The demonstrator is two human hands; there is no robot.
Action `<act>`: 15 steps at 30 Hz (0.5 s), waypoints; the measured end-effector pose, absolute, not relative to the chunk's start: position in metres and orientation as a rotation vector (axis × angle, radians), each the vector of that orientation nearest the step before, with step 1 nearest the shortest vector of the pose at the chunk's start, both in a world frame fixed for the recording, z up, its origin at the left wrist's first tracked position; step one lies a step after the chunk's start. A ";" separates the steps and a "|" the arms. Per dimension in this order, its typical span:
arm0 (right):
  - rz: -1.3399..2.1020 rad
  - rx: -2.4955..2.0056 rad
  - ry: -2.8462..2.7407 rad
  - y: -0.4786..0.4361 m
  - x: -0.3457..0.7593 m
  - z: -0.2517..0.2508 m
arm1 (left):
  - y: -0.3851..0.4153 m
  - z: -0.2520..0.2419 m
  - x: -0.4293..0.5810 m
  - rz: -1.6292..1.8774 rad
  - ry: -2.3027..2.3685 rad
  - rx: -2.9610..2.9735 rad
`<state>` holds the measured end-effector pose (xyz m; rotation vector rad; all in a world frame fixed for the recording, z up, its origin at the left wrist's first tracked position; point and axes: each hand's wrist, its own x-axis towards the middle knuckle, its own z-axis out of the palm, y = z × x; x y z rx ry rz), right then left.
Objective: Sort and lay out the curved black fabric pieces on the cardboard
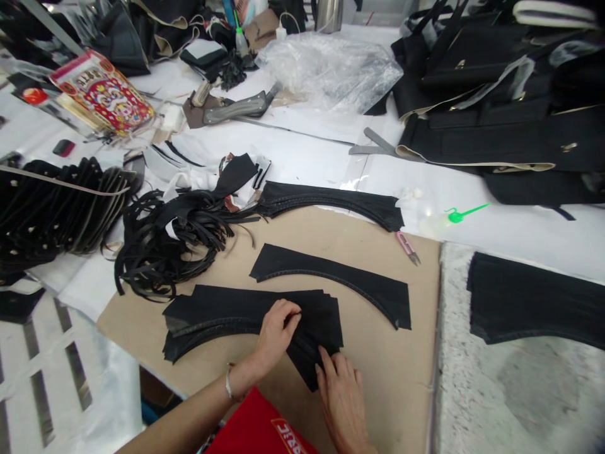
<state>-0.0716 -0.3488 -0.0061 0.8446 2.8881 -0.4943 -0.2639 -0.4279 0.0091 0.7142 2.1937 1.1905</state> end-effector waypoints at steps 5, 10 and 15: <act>-1.336 1.205 2.533 -0.342 -0.081 0.001 | -0.427 0.035 -0.278 1.415 2.436 0.564; -2.470 1.591 1.262 -0.324 -0.119 0.025 | -0.440 0.048 -0.251 1.155 2.423 1.114; -2.340 1.761 1.077 -0.314 -0.149 0.045 | -0.452 0.040 -0.222 1.185 2.386 1.080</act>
